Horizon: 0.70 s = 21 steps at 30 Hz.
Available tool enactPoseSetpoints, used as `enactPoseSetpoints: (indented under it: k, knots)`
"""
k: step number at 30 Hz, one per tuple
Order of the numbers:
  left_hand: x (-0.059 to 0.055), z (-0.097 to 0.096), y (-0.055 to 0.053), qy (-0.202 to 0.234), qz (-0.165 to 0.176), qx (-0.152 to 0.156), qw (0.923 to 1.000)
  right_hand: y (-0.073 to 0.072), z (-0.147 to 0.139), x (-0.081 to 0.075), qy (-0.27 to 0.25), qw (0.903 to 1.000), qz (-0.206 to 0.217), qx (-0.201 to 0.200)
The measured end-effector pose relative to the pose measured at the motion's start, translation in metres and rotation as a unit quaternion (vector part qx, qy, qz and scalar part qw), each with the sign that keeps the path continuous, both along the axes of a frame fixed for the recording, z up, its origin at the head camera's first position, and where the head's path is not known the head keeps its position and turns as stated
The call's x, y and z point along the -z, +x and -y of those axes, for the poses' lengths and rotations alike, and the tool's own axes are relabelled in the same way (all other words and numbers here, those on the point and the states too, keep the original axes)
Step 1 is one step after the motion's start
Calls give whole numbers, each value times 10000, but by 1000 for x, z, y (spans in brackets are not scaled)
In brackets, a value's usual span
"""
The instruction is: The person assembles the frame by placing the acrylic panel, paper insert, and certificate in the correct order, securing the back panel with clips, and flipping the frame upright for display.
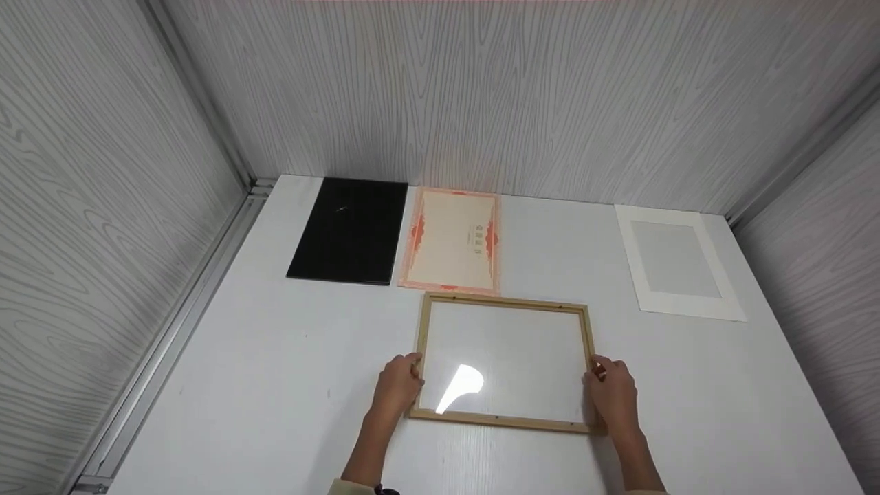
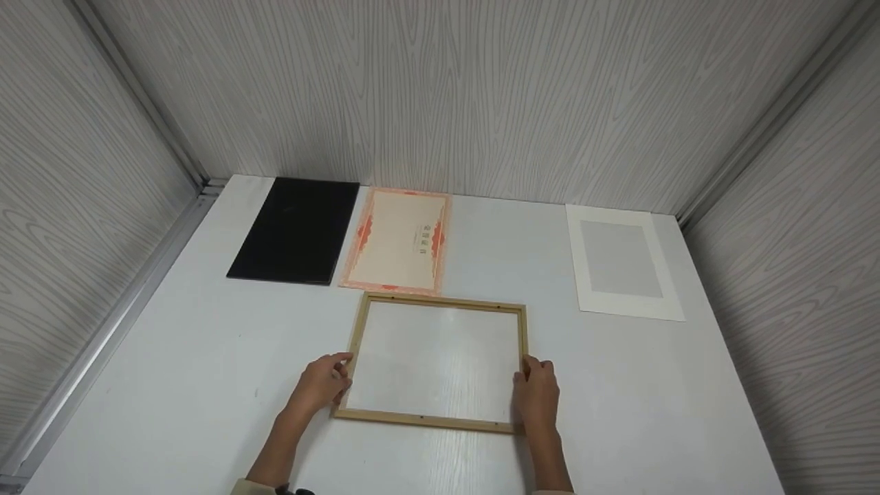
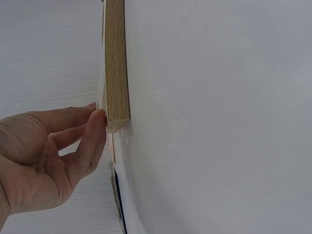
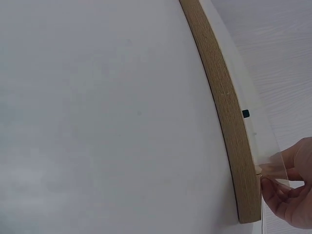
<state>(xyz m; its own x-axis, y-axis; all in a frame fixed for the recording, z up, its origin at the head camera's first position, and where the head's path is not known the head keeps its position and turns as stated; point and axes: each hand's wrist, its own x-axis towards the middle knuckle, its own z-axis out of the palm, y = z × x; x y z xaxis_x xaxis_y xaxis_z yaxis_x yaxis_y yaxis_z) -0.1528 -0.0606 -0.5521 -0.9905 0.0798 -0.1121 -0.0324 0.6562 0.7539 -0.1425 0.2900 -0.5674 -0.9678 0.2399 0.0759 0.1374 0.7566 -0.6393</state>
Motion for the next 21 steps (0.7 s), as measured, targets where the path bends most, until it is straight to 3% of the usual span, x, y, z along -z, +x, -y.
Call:
enactPoseSetpoints:
  k: [13,21]
  knots:
    - [0,-5,1,-398,-280,124,9987,10,1,-1,344,9992,-189,82]
    - [-1,-9,1,-369,-195,105,9991,11,1,3,381,9991,-166,38]
